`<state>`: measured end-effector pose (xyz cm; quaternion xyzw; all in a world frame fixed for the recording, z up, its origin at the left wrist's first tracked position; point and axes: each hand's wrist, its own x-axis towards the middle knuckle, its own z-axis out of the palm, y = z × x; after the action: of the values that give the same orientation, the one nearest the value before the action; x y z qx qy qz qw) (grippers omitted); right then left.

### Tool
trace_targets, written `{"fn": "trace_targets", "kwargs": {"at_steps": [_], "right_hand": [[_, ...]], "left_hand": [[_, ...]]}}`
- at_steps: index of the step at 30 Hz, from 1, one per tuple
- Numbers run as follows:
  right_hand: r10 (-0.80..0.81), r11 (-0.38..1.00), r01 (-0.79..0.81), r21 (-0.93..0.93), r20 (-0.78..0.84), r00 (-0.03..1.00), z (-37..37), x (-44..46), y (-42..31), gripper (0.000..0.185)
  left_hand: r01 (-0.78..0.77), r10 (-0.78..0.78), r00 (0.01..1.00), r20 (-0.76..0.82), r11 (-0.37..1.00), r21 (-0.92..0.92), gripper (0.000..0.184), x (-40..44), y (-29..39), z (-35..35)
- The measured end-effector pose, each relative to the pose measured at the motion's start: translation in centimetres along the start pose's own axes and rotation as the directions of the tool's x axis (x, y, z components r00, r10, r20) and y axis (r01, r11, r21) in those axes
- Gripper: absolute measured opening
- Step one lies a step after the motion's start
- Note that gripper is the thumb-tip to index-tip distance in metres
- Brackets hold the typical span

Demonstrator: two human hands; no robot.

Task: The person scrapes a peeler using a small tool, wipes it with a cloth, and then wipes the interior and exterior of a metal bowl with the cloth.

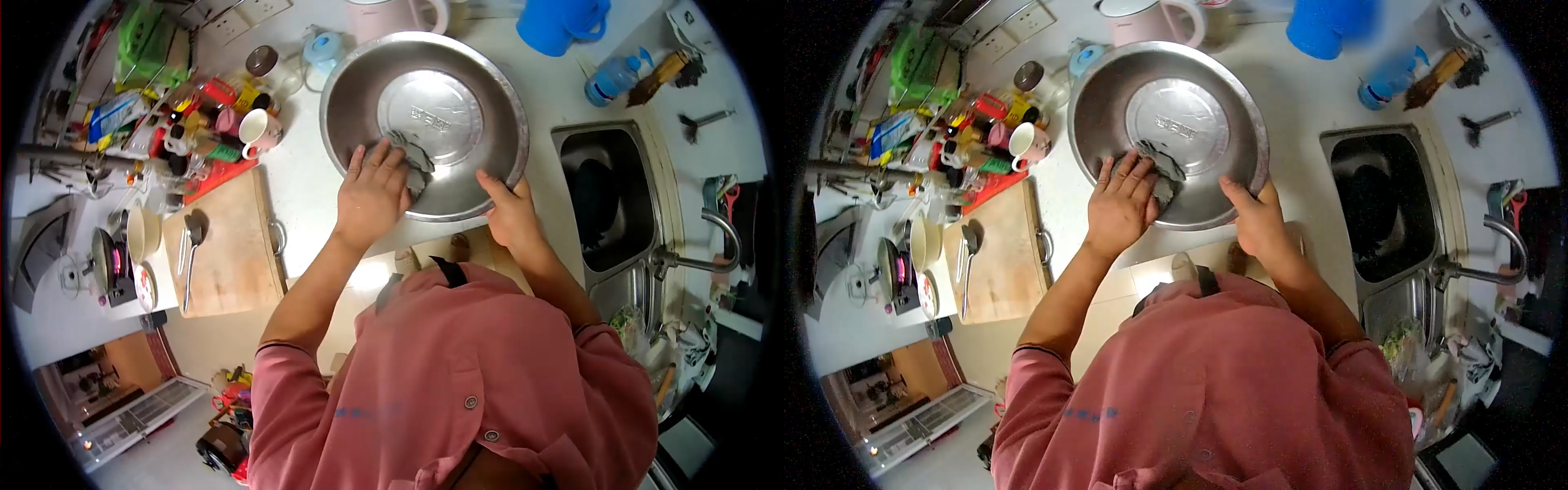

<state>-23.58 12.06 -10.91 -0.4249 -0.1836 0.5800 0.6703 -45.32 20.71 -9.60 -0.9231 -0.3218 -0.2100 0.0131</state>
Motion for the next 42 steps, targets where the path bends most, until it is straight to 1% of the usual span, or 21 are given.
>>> {"fn": "trace_targets", "kwargs": {"at_steps": [3,4,6,9,10,11,14,17,20,21,24,28,29,30,32,34,36,38,39,40,42], "right_hand": [[-0.071,0.997,0.072,-0.016,0.053,0.996,2.9,0.1,1.8,0.051],[-0.065,0.998,0.067,-0.016,0.082,0.995,3.7,0.2,1.9,0.051],[-0.052,0.998,0.055,-0.023,0.131,0.990,4.8,0.5,1.3,0.051],[0.004,0.998,0.005,-0.058,0.141,0.990,4.7,0.4,-0.2,0.044],[-0.007,0.997,0.018,-0.077,0.148,0.989,4.6,0.3,-0.5,0.040],[-0.035,0.982,0.068,-0.175,0.181,0.983,3.8,0.7,-0.8,0.042],[-0.057,0.975,0.099,-0.199,0.203,0.977,4.7,0.3,-1.1,0.042],[0.016,0.975,0.056,-0.215,0.319,0.948,5.5,0.4,-2.9,0.053],[0.229,0.952,-0.194,-0.237,0.128,0.965,6.1,-1.4,0.1,0.047],[0.286,0.956,-0.291,0.040,0.092,0.954,6.7,-1.6,0.2,0.038],[-0.038,0.985,0.087,-0.147,0.304,0.952,5.5,-0.5,3.0,0.031],[-0.038,0.947,0.146,-0.287,0.348,0.937,4.6,0.0,1.5,0.031],[-0.017,0.904,0.145,-0.402,0.306,0.952,4.8,-0.1,0.1,0.035],[0.116,0.970,-0.061,-0.236,0.228,0.967,2.9,1.0,0.5,0.037],[0.070,0.964,0.006,-0.267,0.273,0.959,2.7,0.8,-1.9,0.038],[-0.004,0.979,0.061,-0.196,0.277,0.961,3.6,0.8,-2.3,0.039],[-0.025,0.989,0.064,-0.136,0.276,0.961,5.2,1.1,-1.4,0.047],[-0.002,0.996,0.024,-0.083,0.253,0.968,6.4,1.3,0.2,0.066],[0.034,0.997,-0.018,-0.072,0.231,0.972,6.9,1.2,-0.2,0.068],[0.045,0.993,-0.021,-0.115,0.214,0.976,6.6,1.7,-0.3,0.057],[0.089,0.974,-0.052,-0.219,0.160,0.983,4.0,2.3,-1.4,0.037]], "left_hand": [[0.193,-0.216,0.970,-0.115,0.964,-0.184,0.039,-0.9,1.8,0.8],[0.172,-0.226,0.966,-0.124,0.923,-0.344,0.046,-0.5,3.4,0.9],[0.128,-0.228,0.959,-0.168,0.879,-0.459,0.054,0.2,5.7,0.8],[-0.049,0.049,0.999,-0.006,0.958,-0.282,0.056,-1.2,2.7,-2.1],[-0.158,0.155,0.985,0.074,0.987,0.029,0.050,-2.6,0.0,-2.0],[-0.193,0.195,0.981,0.016,0.951,0.241,0.040,-3.7,-3.0,-1.3],[-0.269,0.296,0.955,-0.034,0.904,0.332,0.027,-4.0,-5.7,-4.6],[-0.222,0.248,0.966,-0.065,0.936,0.272,0.027,-4.3,-4.7,-4.0],[-0.100,0.129,0.982,-0.135,0.974,0.203,0.032,-3.1,-1.5,-3.8],[-0.050,0.080,0.983,-0.162,0.983,0.178,0.034,-2.6,-0.4,-3.3],[0.002,0.005,0.967,-0.254,1.000,0.026,0.039,-1.7,2.7,-1.4],[-0.035,0.027,0.962,-0.273,0.999,-0.024,0.042,-1.6,3.8,0.0],[-0.128,0.131,0.984,-0.120,0.991,0.029,0.043,-2.0,2.3,-0.4],[-0.173,0.182,0.981,-0.067,0.977,0.121,0.039,-2.7,0.4,-0.8],[-0.217,0.237,0.971,-0.042,0.937,0.273,0.032,-3.2,-5.0,-2.3],[-0.174,0.199,0.979,-0.036,0.918,0.356,0.035,-2.3,-5.0,-3.7],[-0.018,0.053,0.990,-0.128,0.965,0.260,0.039,-1.6,-2.3,-2.0],[0.056,-0.074,0.986,-0.153,0.991,-0.118,0.060,-0.5,2.8,0.8],[0.101,-0.168,0.957,-0.236,0.957,-0.272,0.069,0.4,5.3,-0.1],[0.070,-0.142,0.969,-0.205,0.945,-0.321,0.059,0.5,5.0,-0.1],[-0.134,0.134,0.991,-0.003,0.991,0.016,0.046,-1.2,0.4,-0.2]]}}
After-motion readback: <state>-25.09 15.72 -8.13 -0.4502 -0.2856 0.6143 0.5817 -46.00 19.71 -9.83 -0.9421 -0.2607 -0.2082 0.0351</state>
